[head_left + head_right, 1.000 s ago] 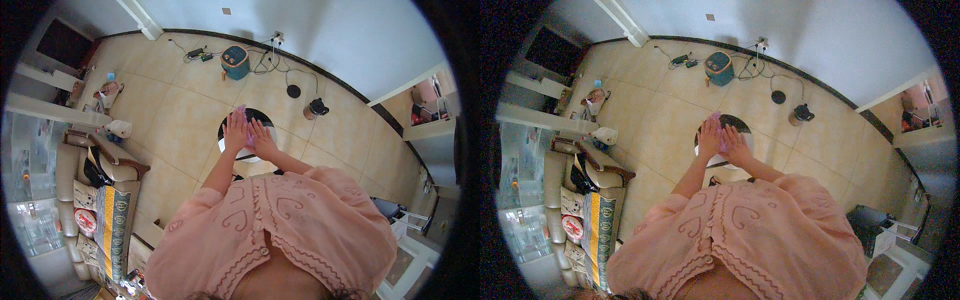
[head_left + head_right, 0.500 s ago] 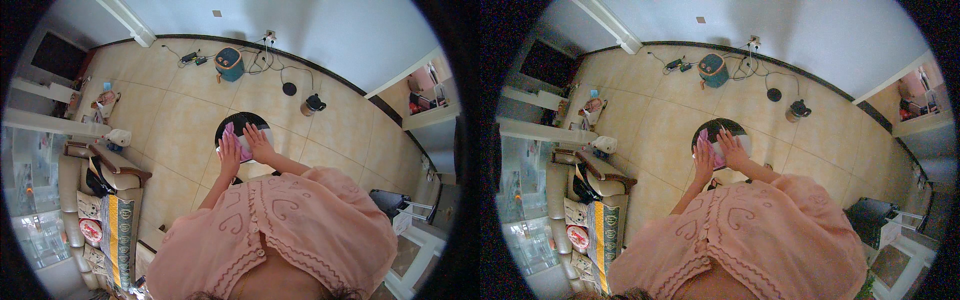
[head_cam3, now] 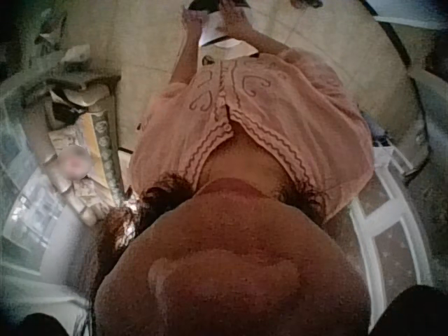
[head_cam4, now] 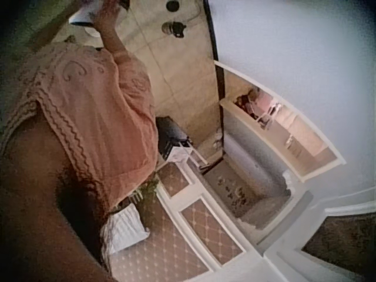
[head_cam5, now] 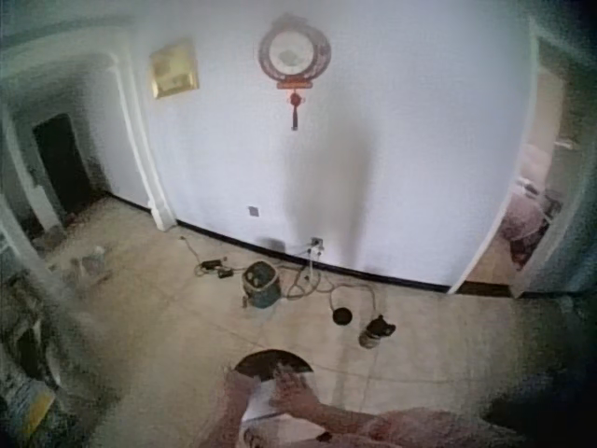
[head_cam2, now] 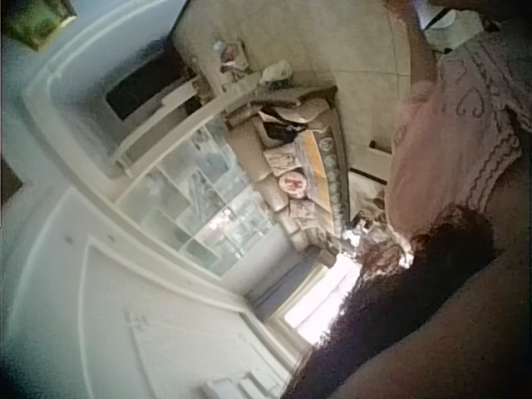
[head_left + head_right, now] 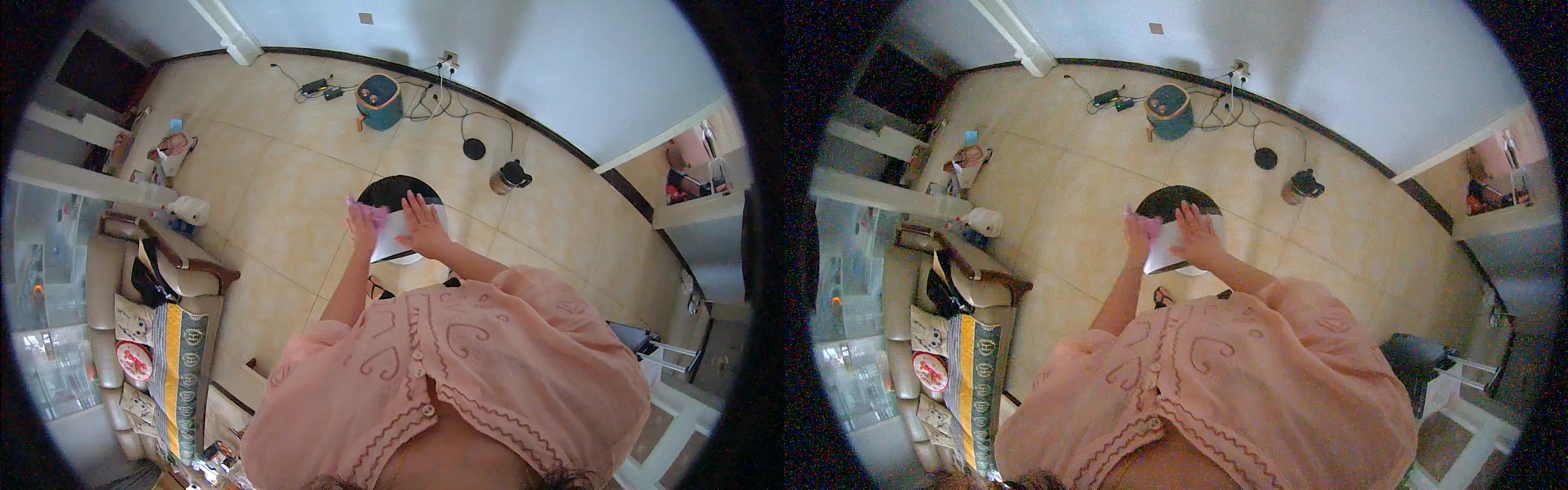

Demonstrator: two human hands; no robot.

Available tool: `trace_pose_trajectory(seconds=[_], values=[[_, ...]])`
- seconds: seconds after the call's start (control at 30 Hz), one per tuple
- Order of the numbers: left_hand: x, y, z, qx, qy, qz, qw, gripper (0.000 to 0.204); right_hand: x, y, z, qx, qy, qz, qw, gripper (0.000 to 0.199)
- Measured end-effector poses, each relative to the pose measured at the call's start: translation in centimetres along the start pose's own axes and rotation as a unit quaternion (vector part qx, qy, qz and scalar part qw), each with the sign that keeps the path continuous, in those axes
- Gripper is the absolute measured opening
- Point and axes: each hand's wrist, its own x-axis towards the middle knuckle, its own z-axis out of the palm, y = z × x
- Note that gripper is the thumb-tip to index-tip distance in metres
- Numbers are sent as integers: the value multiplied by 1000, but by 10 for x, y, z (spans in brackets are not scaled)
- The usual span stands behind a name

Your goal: The person wipes the top surface of a white and black robotic vacuum cleaner with a pink cloth. They hold the device steady with one hand while scrubbing the top with the other, then briefly lift a black kettle from the floor before resuming the cleaning task.

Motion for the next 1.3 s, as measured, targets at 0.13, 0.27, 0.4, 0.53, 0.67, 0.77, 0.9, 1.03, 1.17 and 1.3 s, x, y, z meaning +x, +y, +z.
trace_pose_trajectory(seconds=[0.13,0.27,0.4,0.53,0.67,0.77,0.9,1.03,1.17,1.3], values=[[-94,68,-4,61,26,147,987,60,-6,15,10,-27,0,2,1000,89],[-104,63,-10,55,59,148,986,60,-8,8,6,-16,4,-23,1000,90],[-92,67,-14,45,57,-2,997,62,-5,0,3,-4,-7,-4,1000,89],[-57,17,11,-38,121,-45,991,66,-4,-2,0,-5,-6,-7,1000,89],[-13,-62,37,-143,118,-2,983,69,0,-1,0,8,-14,-8,1000,89],[-13,-35,13,-328,53,39,942,61,-2,2,1,-11,5,-20,1000,89],[-83,76,-18,-90,79,193,974,54,-8,7,12,-20,26,-20,999,82],[-98,76,-11,118,82,174,974,57,-6,-6,-1,-20,21,-29,999,75],[-90,78,-15,83,80,118,986,56,-4,-2,2,19,31,-18,999,80],[-66,43,-9,10,115,129,985,50,-3,2,9,9,18,-9,1000,85]])
